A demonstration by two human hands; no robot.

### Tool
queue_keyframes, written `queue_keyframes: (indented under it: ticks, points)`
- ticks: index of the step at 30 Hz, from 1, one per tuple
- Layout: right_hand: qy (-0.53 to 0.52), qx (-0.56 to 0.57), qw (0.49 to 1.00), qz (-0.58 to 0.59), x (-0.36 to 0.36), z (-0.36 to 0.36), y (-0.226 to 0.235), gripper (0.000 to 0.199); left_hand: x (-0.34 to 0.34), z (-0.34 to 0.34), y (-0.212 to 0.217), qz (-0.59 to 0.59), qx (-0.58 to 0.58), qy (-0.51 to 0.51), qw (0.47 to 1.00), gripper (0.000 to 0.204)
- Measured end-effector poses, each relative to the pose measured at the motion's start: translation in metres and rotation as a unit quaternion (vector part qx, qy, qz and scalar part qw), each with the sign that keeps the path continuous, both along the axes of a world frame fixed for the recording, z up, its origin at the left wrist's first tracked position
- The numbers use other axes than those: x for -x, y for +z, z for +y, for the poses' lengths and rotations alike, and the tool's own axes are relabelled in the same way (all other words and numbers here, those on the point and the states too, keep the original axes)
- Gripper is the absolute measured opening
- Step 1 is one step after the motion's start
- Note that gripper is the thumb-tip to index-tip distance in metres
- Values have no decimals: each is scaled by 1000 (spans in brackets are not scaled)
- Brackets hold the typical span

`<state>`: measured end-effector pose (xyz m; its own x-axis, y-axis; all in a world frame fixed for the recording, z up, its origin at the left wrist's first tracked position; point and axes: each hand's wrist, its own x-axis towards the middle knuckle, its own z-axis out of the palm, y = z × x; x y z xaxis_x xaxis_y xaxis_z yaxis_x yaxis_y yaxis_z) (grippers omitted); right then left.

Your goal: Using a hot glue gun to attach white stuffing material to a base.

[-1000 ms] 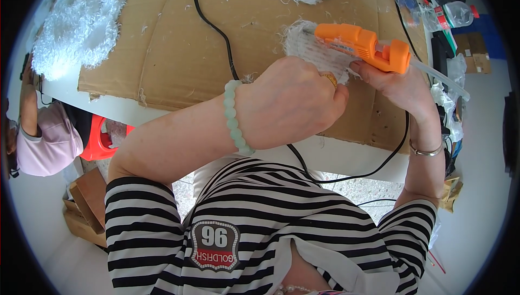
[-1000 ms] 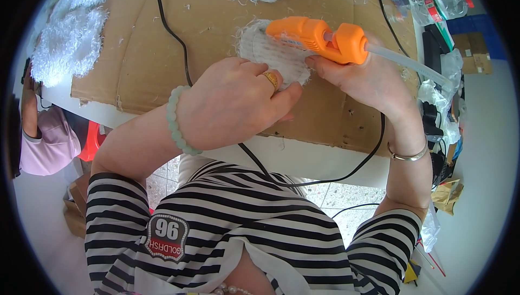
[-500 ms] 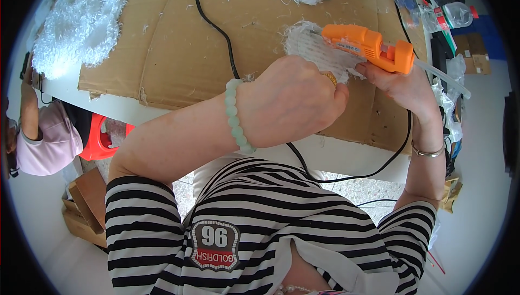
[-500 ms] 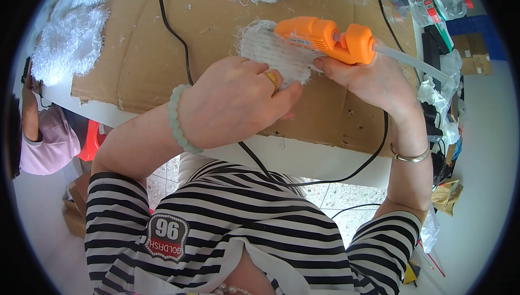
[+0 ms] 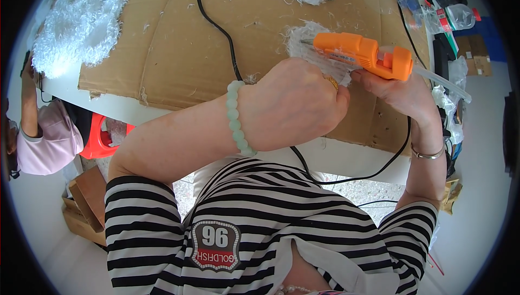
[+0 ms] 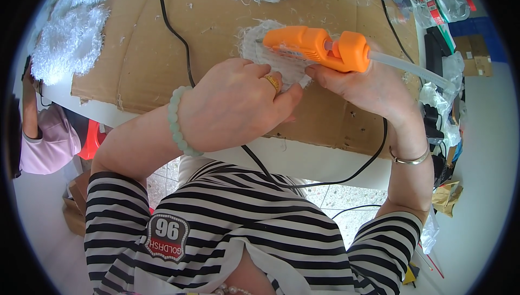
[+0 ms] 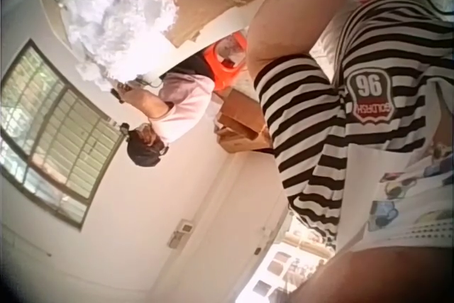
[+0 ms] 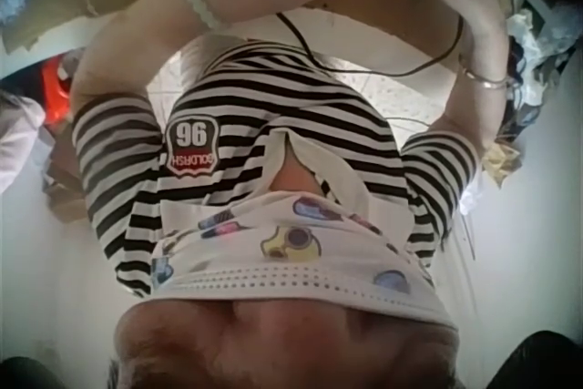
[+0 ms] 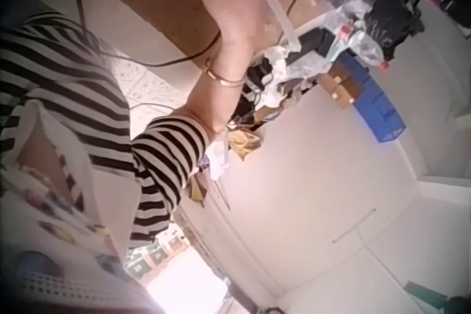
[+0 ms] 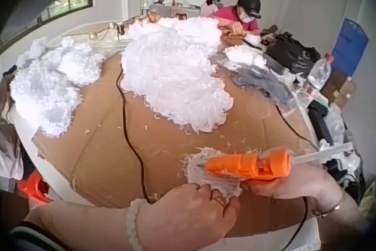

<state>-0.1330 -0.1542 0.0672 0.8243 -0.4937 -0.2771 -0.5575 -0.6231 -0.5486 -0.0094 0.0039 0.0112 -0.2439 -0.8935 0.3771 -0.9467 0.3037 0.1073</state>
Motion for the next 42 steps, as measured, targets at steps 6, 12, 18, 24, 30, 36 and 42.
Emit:
queue_keyframes:
  ticks: [6,12,18,24,30,36,42]
  points:
    - [11,-1,1000,-12,1,-7,-7,25,0,0,-1,-4,6,1,1000,27]
    - [45,-66,997,2,3,-12,-8,27,-1,-1,-1,-8,3,0,1000,26]
    - [-25,10,999,34,2,-4,6,25,-2,-1,1,-4,0,-2,1000,25]
    - [23,49,999,-9,15,-10,-4,23,-1,-1,2,0,-17,-6,1000,24]
    - [-14,23,999,44,10,-6,12,28,-3,-2,6,-13,-36,0,999,23]
    - [-103,-85,986,-99,53,-21,14,23,-2,-4,4,34,30,-15,999,20]
    - [-102,-59,989,-93,43,2,12,31,3,-4,6,3,36,0,999,19]
